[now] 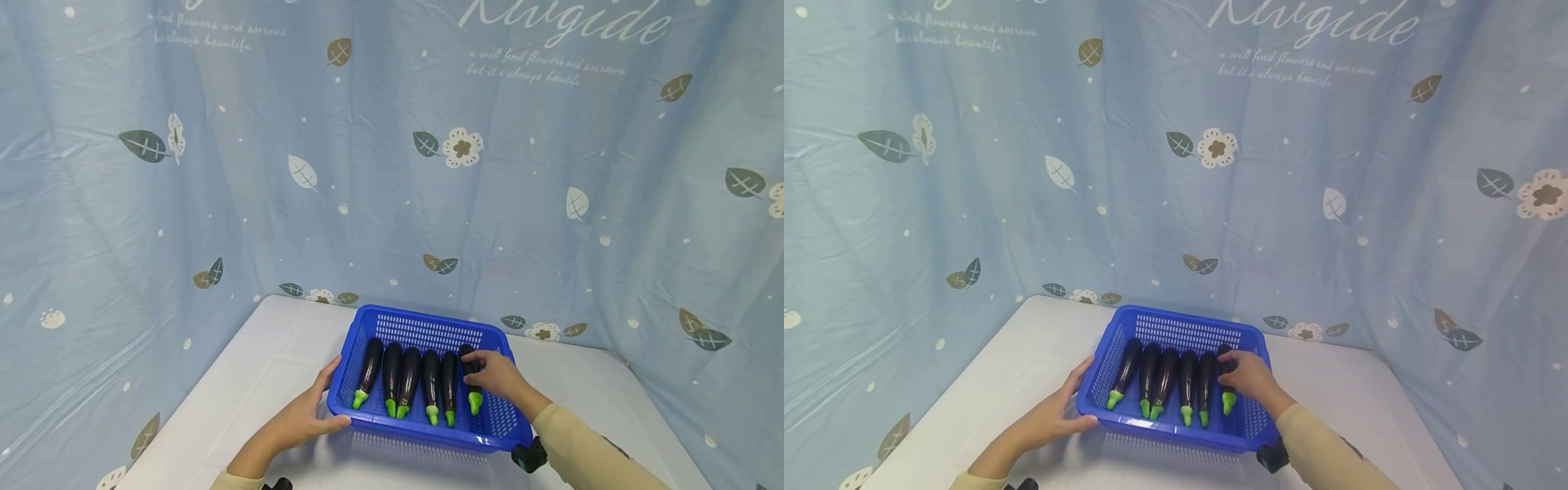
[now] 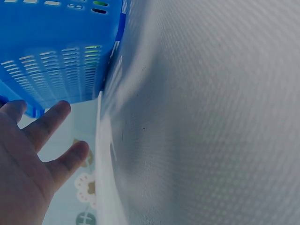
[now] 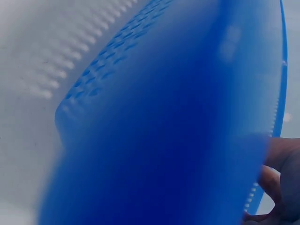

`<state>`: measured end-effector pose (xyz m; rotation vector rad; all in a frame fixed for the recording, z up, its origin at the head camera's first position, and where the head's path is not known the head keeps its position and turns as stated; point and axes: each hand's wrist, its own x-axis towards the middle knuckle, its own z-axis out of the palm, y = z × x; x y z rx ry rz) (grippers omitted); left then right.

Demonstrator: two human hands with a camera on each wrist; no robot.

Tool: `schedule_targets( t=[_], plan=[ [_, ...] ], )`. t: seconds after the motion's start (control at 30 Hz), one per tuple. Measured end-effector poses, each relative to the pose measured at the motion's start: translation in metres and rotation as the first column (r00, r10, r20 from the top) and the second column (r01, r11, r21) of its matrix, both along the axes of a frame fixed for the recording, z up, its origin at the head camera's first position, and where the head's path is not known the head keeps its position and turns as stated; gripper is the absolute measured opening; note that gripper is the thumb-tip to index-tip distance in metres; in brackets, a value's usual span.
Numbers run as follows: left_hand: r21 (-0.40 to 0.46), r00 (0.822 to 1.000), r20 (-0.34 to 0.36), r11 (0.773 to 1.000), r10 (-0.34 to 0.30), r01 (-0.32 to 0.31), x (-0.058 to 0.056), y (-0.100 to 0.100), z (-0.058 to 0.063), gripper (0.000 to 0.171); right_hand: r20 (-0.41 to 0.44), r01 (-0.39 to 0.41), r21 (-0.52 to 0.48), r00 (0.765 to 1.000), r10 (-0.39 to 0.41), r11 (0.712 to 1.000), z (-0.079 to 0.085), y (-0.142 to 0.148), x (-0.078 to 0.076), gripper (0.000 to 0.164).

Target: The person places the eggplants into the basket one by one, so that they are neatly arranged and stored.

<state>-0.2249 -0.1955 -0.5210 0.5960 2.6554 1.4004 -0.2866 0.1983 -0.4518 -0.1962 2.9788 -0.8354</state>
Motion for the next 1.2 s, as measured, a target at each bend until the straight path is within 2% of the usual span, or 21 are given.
schedule_targets(
  t=[0.5, 0.93, 1.2],
  plan=[
    [-0.017, 1.0, -0.001, 1.0, 0.01, -0.01, -0.001, 0.001, -0.001, 0.108, 0.09, 0.014, -0.018, 0.996, -0.012, 1.0, -0.007, -0.003, -0.002, 0.044],
    [-0.006, 1.0, -0.011, 1.0, 0.007, -0.007, -0.002, -0.001, -0.005, 0.108, 0.087, -0.023, -0.032, 0.996, 0.025, 0.999, -0.011, -0.008, 0.0, 0.047],
    [-0.002, 1.0, -0.013, 1.0, 0.002, -0.002, -0.001, -0.001, -0.005, 0.107, 0.112, -0.036, -0.014, 0.993, 0.037, 0.999, -0.011, -0.009, 0.002, 0.051]
  ],
)
